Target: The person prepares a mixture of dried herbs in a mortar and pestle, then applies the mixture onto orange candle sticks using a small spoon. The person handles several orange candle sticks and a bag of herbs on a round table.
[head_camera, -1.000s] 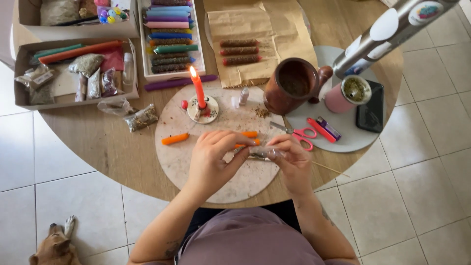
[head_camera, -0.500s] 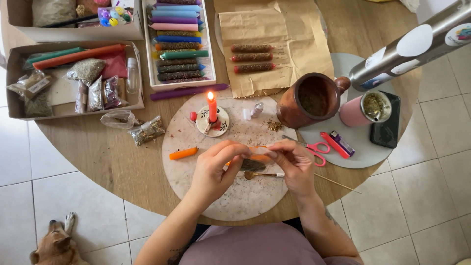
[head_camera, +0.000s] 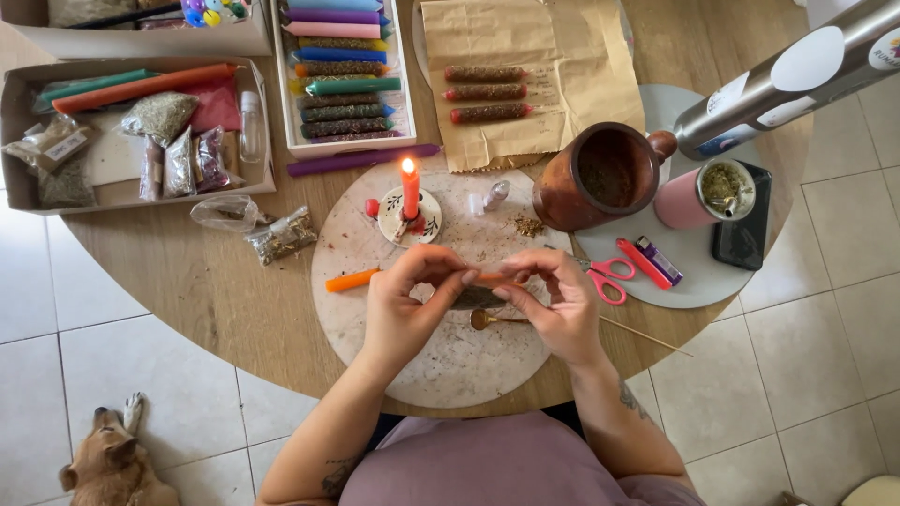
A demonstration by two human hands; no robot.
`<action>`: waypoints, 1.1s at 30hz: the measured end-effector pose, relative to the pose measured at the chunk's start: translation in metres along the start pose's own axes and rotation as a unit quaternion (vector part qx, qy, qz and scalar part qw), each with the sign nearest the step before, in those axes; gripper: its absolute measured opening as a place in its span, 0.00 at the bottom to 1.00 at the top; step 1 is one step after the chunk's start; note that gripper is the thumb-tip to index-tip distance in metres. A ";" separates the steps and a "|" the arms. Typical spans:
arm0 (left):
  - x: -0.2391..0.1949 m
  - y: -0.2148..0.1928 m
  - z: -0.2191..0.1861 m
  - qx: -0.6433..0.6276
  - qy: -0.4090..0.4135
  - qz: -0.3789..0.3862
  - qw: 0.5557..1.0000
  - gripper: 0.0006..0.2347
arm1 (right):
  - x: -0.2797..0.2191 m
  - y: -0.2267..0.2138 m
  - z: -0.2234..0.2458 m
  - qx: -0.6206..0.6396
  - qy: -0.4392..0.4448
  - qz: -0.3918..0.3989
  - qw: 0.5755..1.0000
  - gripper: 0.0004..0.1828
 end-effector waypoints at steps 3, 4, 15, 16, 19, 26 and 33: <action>-0.001 0.002 -0.002 -0.005 -0.003 -0.001 1.000 0.04 | 0.003 0.003 0.002 -0.106 -0.063 0.001 0.992 0.11; -0.001 0.002 -0.002 -0.005 -0.002 0.000 1.000 0.04 | 0.003 0.003 0.001 -0.107 -0.064 0.000 0.992 0.11; -0.004 0.002 -0.004 -0.001 -0.017 -0.012 1.000 0.07 | 0.012 0.001 0.019 0.035 0.188 0.003 0.981 0.07; -0.004 0.002 -0.003 -0.001 -0.018 -0.013 1.000 0.07 | 0.012 0.001 0.019 0.035 0.189 0.004 0.981 0.07; -0.005 0.004 -0.002 -0.007 -0.014 -0.018 1.000 0.08 | 0.012 0.003 0.020 0.032 0.181 0.003 0.983 0.07; -0.008 0.008 0.003 -0.089 -0.056 0.013 0.994 0.08 | 0.012 -0.001 0.021 -0.050 0.066 0.022 0.996 0.05; -0.017 0.008 0.029 -0.169 -0.145 0.019 0.975 0.04 | 0.009 0.002 0.045 -0.219 -0.167 0.105 0.956 0.11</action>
Point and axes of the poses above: each hand's wrist, its own x-axis towards the middle knuckle, its own y-axis out of the palm, z = x × y, the point moved 2 cm from there along x, towards the middle knuckle, and after that the axes turned 9 degrees about y, right-handed, at the moved point
